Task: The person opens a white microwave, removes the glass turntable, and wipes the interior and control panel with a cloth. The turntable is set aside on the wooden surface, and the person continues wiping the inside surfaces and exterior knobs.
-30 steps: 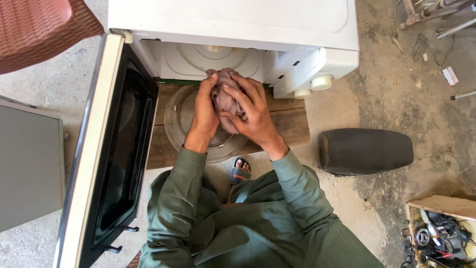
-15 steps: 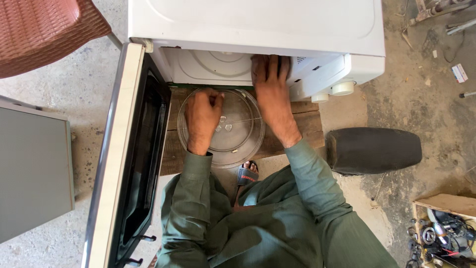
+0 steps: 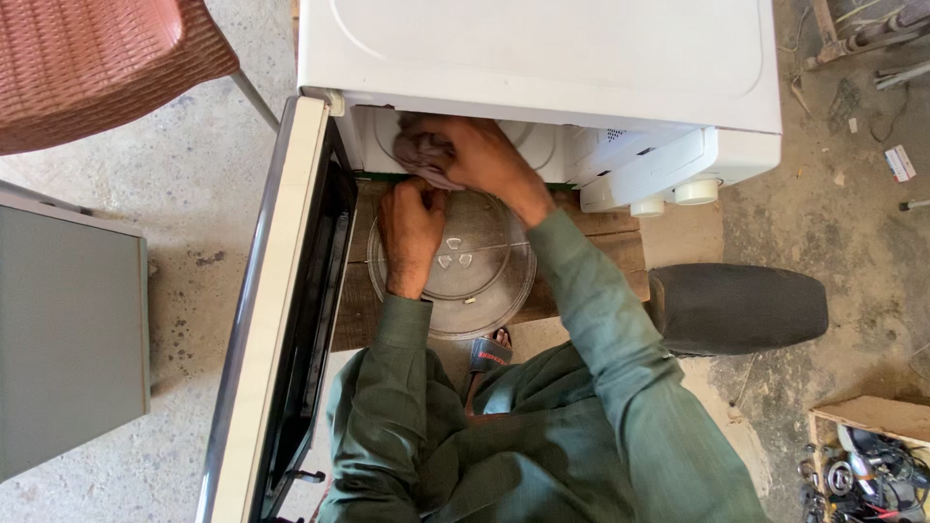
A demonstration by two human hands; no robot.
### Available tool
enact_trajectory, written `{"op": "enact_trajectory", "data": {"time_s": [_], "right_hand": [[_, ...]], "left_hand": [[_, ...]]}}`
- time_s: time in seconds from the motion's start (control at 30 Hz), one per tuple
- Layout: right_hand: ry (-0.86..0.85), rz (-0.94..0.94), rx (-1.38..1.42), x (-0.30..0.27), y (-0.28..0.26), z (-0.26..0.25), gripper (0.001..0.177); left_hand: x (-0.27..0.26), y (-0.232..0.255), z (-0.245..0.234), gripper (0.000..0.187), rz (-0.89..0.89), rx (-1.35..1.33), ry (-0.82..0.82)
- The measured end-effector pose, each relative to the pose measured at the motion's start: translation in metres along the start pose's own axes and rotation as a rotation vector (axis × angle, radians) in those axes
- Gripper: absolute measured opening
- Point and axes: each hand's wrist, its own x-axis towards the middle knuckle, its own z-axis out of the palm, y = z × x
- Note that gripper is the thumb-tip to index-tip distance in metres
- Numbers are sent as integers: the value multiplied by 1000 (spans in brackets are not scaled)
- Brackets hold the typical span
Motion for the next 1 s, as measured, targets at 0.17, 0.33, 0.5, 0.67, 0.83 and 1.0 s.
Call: {"op": "enact_trajectory", "data": {"time_s": [0.17,0.33,0.5,0.67,0.83,1.0], "right_hand": [[-38,132,-74,45,3,32,53],[-187,355,-151,69,16,49,43],[-126,359,-172,77,56,66,41],[-43,282,-126,81,69,77,42],[-38,114,-112,61,20,50,38],[-46,142,666,10,-30,19,31]], "left_hand": [[-1,4,-3,20,-10,-16,-13],[-1,8,-4,20,-49,-25,-24],[2,11,-7,22,-124,-40,-55],[3,10,-7,22,-127,-67,-67],[2,4,-2,19,-77,-62,-22],[3,-5,3,12,-21,-3,11]]}}
